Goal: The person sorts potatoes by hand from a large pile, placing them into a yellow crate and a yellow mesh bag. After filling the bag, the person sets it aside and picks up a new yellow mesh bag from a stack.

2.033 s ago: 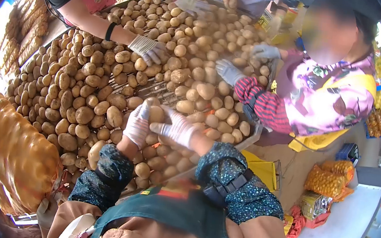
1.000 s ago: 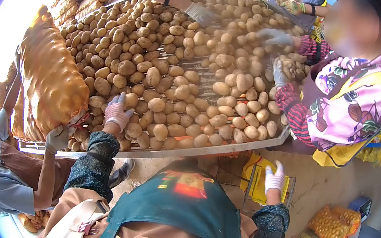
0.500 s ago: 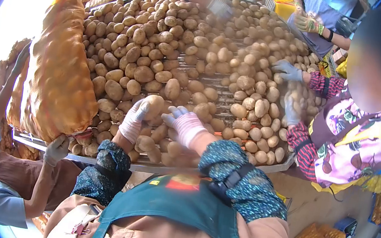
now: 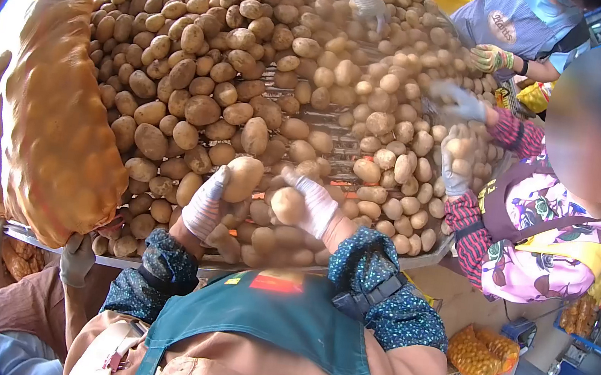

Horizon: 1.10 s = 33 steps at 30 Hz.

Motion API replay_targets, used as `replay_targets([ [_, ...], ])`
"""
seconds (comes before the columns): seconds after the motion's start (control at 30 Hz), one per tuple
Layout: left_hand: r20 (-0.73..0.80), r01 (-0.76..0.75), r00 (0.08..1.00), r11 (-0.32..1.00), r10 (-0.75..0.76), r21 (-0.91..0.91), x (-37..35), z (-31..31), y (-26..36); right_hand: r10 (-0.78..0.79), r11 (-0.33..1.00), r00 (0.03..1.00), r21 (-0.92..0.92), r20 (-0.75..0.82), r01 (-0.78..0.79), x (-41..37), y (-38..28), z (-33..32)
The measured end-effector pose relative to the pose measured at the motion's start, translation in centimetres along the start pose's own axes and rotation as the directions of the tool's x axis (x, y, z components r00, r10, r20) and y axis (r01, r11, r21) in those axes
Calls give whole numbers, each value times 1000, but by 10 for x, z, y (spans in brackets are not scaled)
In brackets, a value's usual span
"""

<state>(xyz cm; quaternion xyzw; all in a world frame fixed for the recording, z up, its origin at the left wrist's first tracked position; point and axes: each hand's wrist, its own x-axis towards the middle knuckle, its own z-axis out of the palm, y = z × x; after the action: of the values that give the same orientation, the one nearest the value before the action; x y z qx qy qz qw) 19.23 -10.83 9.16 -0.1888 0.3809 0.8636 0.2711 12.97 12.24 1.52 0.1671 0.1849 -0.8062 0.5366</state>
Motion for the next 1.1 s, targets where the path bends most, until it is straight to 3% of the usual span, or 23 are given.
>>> replay_targets([
  [0.03, 17, 33, 999, 998, -34, 50, -1, 1, 3, -3, 998, 982, -58, -189, -8, 1, 3, -4],
  [0.17, 9, -37, 999, 964, 35, 264, 16, -6, -19, -45, 962, 999, -268, 30, 51, -15, 11, 48],
  [0.2, 6, -94, 995, 937, 98, 337, 20, -1, -22, -46, 949, 999, -311, 20, 50, -16, 8, 46],
  [0.37, 81, -24, 997, 974, 6, 225, 11, -8, -13, -110, 874, 993, -473, 32, 112, -27, 5, 51],
  [0.47, 51, -92, 996, 909, 78, 407, 13, 1, -20, -186, 828, 983, -536, 15, 164, -24, 13, 37],
  [0.6, 82, -146, 989, 770, 121, 621, 14, 10, -21, -285, 655, 957, -720, 47, 230, -34, 17, 32],
  [0.63, 89, -193, 981, 784, 175, 590, 16, 10, -29, -289, 643, 956, -729, 52, 234, -37, 16, 26],
  [0.7, 12, -80, 995, 750, 95, 656, 25, 3, -22, -385, 562, 923, -789, 18, 249, -45, 21, 5],
  [0.73, -32, -19, 998, 729, 55, 684, 31, -1, -18, -409, 604, 912, -750, -2, 269, -55, 24, -5],
  [0.77, -71, -156, 961, 738, 267, 657, 38, -6, -19, -432, 643, 901, -709, -25, 289, -68, 26, -10],
  [0.8, -49, -269, 840, 493, 540, 827, 48, -8, -15, -457, 678, 888, -666, -50, 311, -82, 26, -15],
  [0.83, 74, -281, 678, 166, 731, 945, 68, -29, -13, -517, 664, 852, -670, -88, 333, -99, 26, -18],
  [0.87, 86, -35, 674, -85, 734, 996, 74, -27, 1, -534, 691, 834, -640, -141, 334, -121, 25, -18],
  [0.93, 18, 155, 756, -206, 654, 966, 90, -22, 12, -644, 639, 746, -655, -169, 403, -157, 35, -50],
  [1.03, -109, 339, 843, -362, 527, 868, 104, 11, 12, -764, 564, 565, -747, -310, 352, -225, 65, -90],
  [1.1, -71, 297, 836, -338, 544, 893, 116, 1, 3, -788, 574, 430, -778, -441, 255, -274, 91, -116],
])
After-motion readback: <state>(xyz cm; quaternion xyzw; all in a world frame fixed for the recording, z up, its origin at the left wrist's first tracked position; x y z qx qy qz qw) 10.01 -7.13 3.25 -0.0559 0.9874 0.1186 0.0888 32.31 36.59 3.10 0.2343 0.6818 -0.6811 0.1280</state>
